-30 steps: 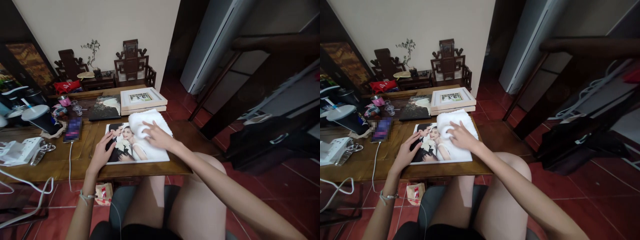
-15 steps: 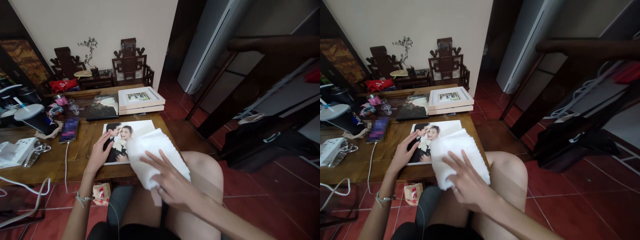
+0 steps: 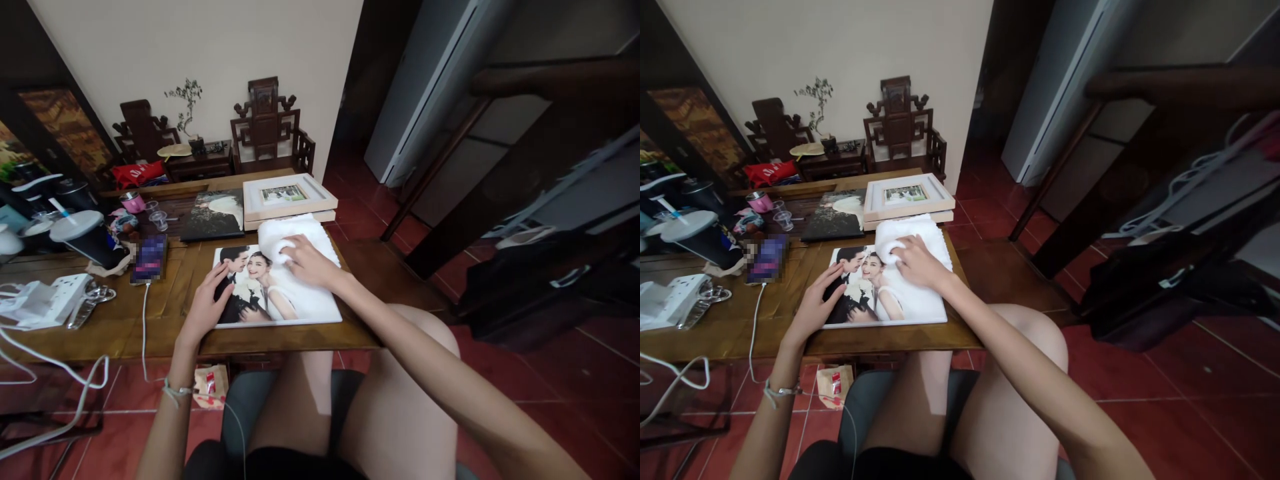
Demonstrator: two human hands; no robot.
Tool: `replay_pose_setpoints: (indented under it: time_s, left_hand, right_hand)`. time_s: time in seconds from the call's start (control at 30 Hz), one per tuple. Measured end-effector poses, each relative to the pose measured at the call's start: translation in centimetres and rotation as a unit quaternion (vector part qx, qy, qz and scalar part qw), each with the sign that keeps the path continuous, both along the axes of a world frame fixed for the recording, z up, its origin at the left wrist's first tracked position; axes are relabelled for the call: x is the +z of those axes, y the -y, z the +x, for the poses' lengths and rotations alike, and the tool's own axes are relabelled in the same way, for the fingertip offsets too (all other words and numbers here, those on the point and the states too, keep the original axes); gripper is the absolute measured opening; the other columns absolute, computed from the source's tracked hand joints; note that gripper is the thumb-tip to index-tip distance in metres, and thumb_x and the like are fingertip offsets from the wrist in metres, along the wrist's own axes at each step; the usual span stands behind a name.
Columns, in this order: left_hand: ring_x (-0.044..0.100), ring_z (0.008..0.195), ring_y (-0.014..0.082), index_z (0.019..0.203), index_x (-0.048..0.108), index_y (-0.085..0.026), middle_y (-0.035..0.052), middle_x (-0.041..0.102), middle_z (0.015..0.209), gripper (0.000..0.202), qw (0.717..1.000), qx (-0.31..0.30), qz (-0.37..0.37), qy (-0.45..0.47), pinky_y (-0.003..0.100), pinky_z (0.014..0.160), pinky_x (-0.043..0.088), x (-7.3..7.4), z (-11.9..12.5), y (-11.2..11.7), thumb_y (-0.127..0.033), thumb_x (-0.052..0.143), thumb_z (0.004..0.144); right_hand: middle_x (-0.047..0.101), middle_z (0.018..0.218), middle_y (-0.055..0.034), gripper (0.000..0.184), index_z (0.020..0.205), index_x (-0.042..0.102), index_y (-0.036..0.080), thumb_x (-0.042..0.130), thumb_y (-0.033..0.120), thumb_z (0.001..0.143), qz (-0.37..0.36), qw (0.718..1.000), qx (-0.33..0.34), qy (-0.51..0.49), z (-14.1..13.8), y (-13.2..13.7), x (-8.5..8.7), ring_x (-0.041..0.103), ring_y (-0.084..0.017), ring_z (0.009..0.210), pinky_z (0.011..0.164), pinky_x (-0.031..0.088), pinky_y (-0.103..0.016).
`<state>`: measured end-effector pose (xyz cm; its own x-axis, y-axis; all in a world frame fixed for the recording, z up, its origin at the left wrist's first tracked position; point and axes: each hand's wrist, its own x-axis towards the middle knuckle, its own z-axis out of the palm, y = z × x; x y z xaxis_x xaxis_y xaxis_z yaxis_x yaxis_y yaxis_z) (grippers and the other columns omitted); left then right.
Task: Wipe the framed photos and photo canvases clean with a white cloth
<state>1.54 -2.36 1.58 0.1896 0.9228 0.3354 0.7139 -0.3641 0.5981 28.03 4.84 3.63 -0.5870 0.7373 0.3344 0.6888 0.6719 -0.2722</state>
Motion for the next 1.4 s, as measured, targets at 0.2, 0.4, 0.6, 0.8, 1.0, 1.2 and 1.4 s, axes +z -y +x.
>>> replay_pose_setpoints:
  time_s: [0.2,0.4,0.6,0.8,1.0,1.2,1.4]
  left_hand:
    - [0.043,0.139,0.0235,0.134,0.057,-0.015,0.0115,0.050,0.147,0.047,1.000,0.006,0.005,0.008,0.043,0.117,0.031,0.1,0.2,0.1,-0.038,0.048,0.095]
    - [0.043,0.139,0.0244,0.135,0.056,-0.016,0.0116,0.050,0.147,0.047,1.000,0.006,0.005,0.006,0.044,0.118,0.030,0.1,0.3,0.1,-0.038,0.048,0.094]
    - [0.041,0.140,0.0243,0.136,0.055,-0.018,0.0107,0.048,0.148,0.046,1.000,-0.008,0.005,0.006,0.046,0.118,0.029,0.2,0.2,0.1,-0.038,0.047,0.095]
    - [0.043,0.139,0.0232,0.135,0.055,-0.013,0.0128,0.050,0.147,0.048,1.000,-0.002,0.000,0.003,0.042,0.118,0.031,0.2,0.2,0.1,-0.037,0.048,0.095]
    - [0.045,0.137,0.0240,0.133,0.058,-0.015,0.0115,0.052,0.145,0.045,1.000,0.014,0.001,0.006,0.044,0.116,0.033,0.1,0.2,0.0,-0.038,0.048,0.094]
    - [0.044,0.138,0.0230,0.133,0.057,-0.016,0.0111,0.052,0.145,0.045,1.000,0.013,0.004,0.007,0.043,0.118,0.031,0.1,0.3,0.0,-0.038,0.048,0.094]
    - [0.041,0.140,0.0232,0.135,0.055,-0.016,0.0115,0.049,0.147,0.047,1.000,-0.001,-0.002,0.003,0.044,0.119,0.028,0.2,0.3,0.0,-0.038,0.047,0.095]
  right_hand:
    - [0.054,0.136,-0.0197,0.025,0.091,0.070,0.013,0.047,0.008,0.082,-0.021,1.000,0.017,0.006,0.3,7.3,0.0,0.036,-0.037,0.136,0.113,0.020,-0.067]
    - [0.055,0.137,-0.0156,0.021,0.077,0.065,0.017,0.050,0.005,0.070,-0.100,0.992,0.082,-0.009,2.1,16.5,1.8,0.034,-0.035,0.141,0.116,0.017,-0.066]
    - [0.063,0.121,-0.0192,0.026,0.091,0.065,0.015,0.043,0.005,0.079,-0.090,0.995,0.030,-0.015,3.4,10.1,2.2,0.048,-0.031,0.130,0.110,0.034,-0.057]
    - [0.065,0.090,-0.0147,0.028,0.096,0.067,0.010,0.041,0.009,0.086,-0.066,0.996,-0.058,0.025,2.0,0.5,2.7,0.062,-0.028,0.091,0.089,0.047,-0.042]
    - [0.063,0.120,-0.0216,0.028,0.098,0.067,0.010,0.043,0.008,0.084,-0.044,0.998,-0.050,0.012,1.1,2.4,1.1,0.049,-0.035,0.124,0.107,0.033,-0.059]
    - [0.052,0.141,-0.0186,0.023,0.081,0.069,0.015,0.049,0.007,0.074,-0.053,0.998,0.037,0.001,2.2,13.5,0.0,0.030,-0.040,0.141,0.113,0.016,-0.072]
    - [0.058,0.135,-0.0150,0.026,0.082,0.069,0.017,0.050,0.004,0.069,-0.132,0.987,0.089,-0.008,2.1,16.9,2.8,0.039,-0.035,0.138,0.115,0.022,-0.064]
